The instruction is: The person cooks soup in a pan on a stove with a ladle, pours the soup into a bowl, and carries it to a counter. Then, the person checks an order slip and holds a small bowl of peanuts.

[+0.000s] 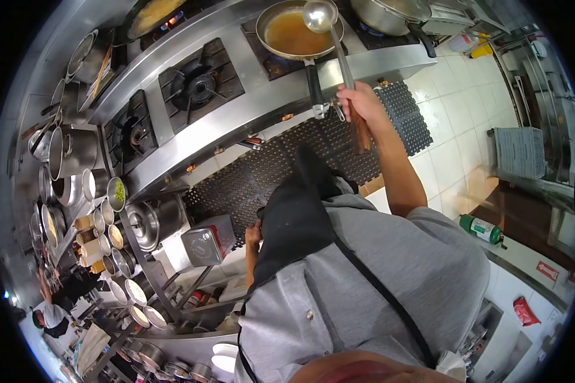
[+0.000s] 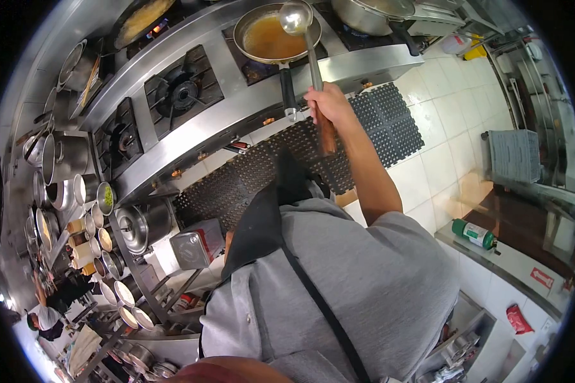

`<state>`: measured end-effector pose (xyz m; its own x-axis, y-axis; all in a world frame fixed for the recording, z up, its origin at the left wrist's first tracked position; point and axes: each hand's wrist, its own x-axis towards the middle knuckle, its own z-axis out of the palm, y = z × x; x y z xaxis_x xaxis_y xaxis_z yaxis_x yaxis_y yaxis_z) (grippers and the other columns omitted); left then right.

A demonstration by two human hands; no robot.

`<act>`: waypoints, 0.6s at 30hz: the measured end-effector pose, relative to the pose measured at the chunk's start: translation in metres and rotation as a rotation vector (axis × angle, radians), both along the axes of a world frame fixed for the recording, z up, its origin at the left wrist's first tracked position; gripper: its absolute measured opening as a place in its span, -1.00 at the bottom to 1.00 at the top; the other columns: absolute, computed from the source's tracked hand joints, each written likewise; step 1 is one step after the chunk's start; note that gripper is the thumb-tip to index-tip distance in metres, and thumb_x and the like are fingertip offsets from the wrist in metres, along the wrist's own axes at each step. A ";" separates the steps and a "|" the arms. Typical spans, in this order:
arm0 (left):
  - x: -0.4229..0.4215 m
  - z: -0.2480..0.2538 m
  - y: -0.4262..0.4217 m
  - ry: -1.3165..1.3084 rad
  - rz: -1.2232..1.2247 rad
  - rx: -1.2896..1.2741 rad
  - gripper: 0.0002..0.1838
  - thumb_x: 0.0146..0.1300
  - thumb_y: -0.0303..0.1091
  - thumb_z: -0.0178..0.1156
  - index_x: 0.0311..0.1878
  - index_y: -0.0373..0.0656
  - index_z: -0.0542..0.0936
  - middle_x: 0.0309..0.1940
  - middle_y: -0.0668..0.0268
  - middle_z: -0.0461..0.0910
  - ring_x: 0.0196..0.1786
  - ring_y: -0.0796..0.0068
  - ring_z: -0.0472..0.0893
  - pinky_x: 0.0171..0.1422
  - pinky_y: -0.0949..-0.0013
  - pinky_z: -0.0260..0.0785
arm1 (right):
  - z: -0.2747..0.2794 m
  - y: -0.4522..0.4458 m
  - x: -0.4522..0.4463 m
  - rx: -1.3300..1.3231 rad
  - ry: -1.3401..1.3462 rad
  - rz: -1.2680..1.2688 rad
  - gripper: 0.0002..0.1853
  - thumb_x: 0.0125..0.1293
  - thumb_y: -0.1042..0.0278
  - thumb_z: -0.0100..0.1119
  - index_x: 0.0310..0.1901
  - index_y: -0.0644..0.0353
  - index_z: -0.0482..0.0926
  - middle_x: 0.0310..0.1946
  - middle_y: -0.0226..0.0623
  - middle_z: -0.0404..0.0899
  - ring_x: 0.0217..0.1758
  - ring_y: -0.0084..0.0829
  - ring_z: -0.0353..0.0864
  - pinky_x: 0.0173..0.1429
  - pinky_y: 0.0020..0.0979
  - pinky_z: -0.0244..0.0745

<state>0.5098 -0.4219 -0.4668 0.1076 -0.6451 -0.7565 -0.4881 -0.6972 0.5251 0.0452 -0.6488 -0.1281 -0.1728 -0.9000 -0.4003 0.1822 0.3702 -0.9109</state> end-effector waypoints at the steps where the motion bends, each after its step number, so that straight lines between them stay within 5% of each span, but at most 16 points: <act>1: -0.016 0.027 -0.005 0.026 0.060 -0.029 -0.59 0.29 -0.04 0.13 -0.17 -0.29 0.57 -0.49 0.30 0.53 -0.36 0.38 0.53 -0.27 0.38 0.39 | -0.005 0.000 -0.010 0.002 -0.006 0.013 -0.80 0.21 0.43 0.13 -0.15 0.27 0.43 -0.62 -0.47 0.37 -0.69 -0.57 0.37 -0.64 -0.49 0.31; 2: -0.030 0.039 -0.005 0.051 0.128 -0.061 -0.61 0.29 -0.06 0.14 -0.19 -0.28 0.59 -0.47 0.30 0.53 -0.35 0.38 0.53 -0.29 0.36 0.41 | -0.010 0.000 -0.022 0.022 0.129 0.029 -0.79 0.19 0.43 0.13 -0.15 0.29 0.44 -0.63 -0.45 0.38 -0.71 -0.55 0.38 -0.66 -0.46 0.32; 3: -0.015 -0.011 0.011 0.334 0.196 -0.094 -0.60 0.30 -0.05 0.13 -0.16 -0.28 0.58 -0.39 0.26 0.56 -0.35 0.36 0.54 -0.38 0.31 0.41 | -0.015 -0.004 -0.033 0.030 0.267 0.054 -0.77 0.16 0.44 0.13 -0.15 0.30 0.44 -0.63 -0.42 0.39 -0.73 -0.52 0.40 -0.68 -0.43 0.34; 4: -0.033 0.008 0.013 0.333 0.229 -0.115 -0.60 0.30 -0.05 0.13 -0.16 -0.28 0.58 -0.39 0.26 0.56 -0.35 0.36 0.54 -0.38 0.31 0.41 | -0.023 -0.006 -0.042 0.010 0.267 0.088 -0.77 0.16 0.44 0.13 -0.15 0.30 0.44 -0.63 -0.42 0.39 -0.73 -0.52 0.40 -0.68 -0.43 0.34; 6: -0.066 0.045 0.006 -0.043 0.222 -0.207 -0.58 0.32 -0.03 0.09 -0.12 -0.26 0.56 -0.34 0.20 0.55 -0.38 0.36 0.53 -0.48 0.29 0.38 | -0.037 -0.009 -0.054 0.013 0.407 0.086 -0.74 0.14 0.45 0.13 -0.13 0.32 0.43 -0.63 -0.39 0.40 -0.74 -0.51 0.41 -0.68 -0.42 0.34; 9: -0.084 0.040 0.022 -0.063 0.405 -0.133 -0.55 0.35 0.03 0.03 -0.02 -0.20 0.51 -0.26 0.17 0.57 -0.32 0.34 0.58 -0.48 0.28 0.42 | -0.029 -0.012 -0.056 -0.002 0.381 0.038 -0.86 0.10 0.48 0.10 -0.34 0.35 0.42 -0.66 -0.32 0.42 -0.76 -0.44 0.45 -0.66 -0.40 0.37; 18: -0.111 0.020 0.081 0.158 0.372 -0.006 -0.61 0.36 0.00 0.04 -0.06 -0.16 0.50 -0.35 0.22 0.58 -0.42 0.39 0.57 -0.52 0.33 0.38 | -0.050 -0.013 -0.064 -0.004 0.263 0.046 -0.77 0.12 0.46 0.13 -0.20 0.38 0.42 -0.64 -0.33 0.43 -0.75 -0.46 0.45 -0.66 -0.42 0.35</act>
<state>0.3984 -0.3409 -0.4464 0.2171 -0.5883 -0.7789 -0.1155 -0.8079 0.5779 -0.0184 -0.6618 -0.1776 -0.2296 -0.9107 -0.3433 -0.0781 0.3688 -0.9262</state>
